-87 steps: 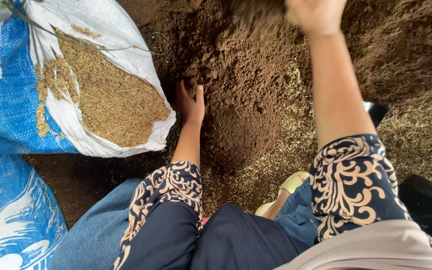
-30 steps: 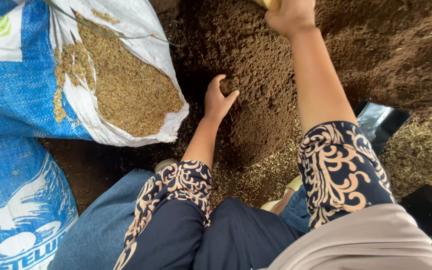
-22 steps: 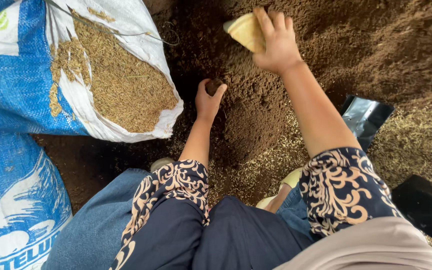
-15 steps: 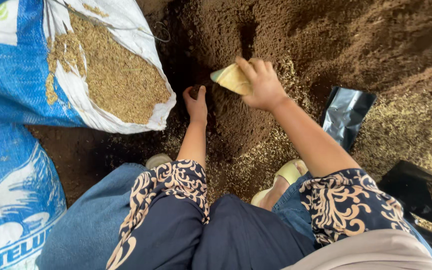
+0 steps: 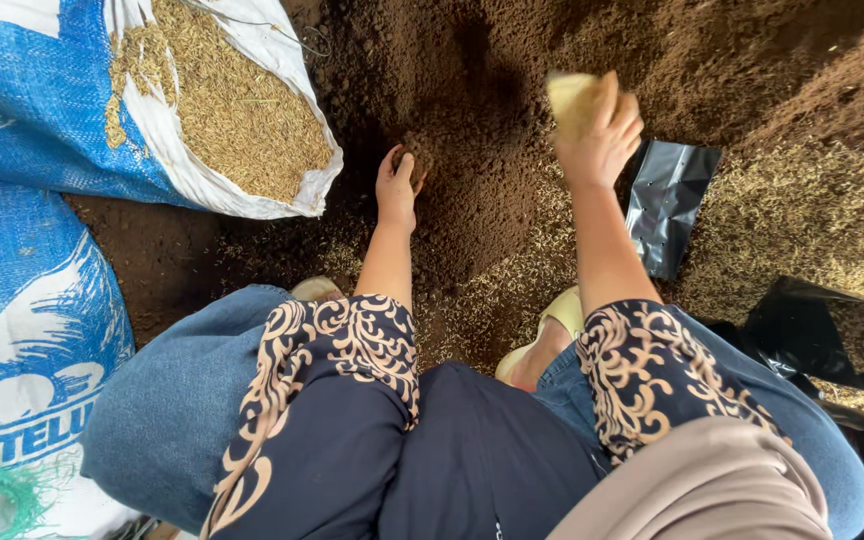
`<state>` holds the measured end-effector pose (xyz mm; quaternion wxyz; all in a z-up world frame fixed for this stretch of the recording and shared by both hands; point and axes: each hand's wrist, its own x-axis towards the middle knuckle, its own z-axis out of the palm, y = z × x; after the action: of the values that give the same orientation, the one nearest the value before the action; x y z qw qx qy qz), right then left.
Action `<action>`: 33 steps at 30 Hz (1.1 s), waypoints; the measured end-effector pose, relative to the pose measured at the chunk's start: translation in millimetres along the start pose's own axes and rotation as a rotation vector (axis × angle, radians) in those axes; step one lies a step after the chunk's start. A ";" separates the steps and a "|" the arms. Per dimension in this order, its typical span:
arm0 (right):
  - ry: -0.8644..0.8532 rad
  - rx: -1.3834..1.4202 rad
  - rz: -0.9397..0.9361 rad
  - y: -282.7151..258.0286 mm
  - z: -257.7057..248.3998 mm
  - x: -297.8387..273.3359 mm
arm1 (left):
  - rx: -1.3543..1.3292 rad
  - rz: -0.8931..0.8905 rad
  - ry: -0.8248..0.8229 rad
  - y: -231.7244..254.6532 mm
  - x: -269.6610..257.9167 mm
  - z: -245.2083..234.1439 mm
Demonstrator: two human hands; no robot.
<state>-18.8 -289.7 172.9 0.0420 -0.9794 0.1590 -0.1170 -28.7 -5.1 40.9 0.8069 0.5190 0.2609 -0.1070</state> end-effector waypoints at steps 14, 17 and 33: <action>-0.424 0.906 -0.029 -137.8 49.4 -82.6 | 0.590 0.154 -0.008 21.4 -34.5 25.2; -0.423 1.054 -0.039 -132.8 54.4 -77.9 | 0.691 0.217 -0.061 30.5 -34.5 25.6; -0.462 1.051 -0.014 -119.6 56.1 -90.2 | 0.597 0.133 -0.102 28.6 -22.7 31.8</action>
<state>-52.3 -145.1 113.4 0.5560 -0.8282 0.0598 0.0365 -25.3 -23.2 85.7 0.6360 0.7431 0.1424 -0.1517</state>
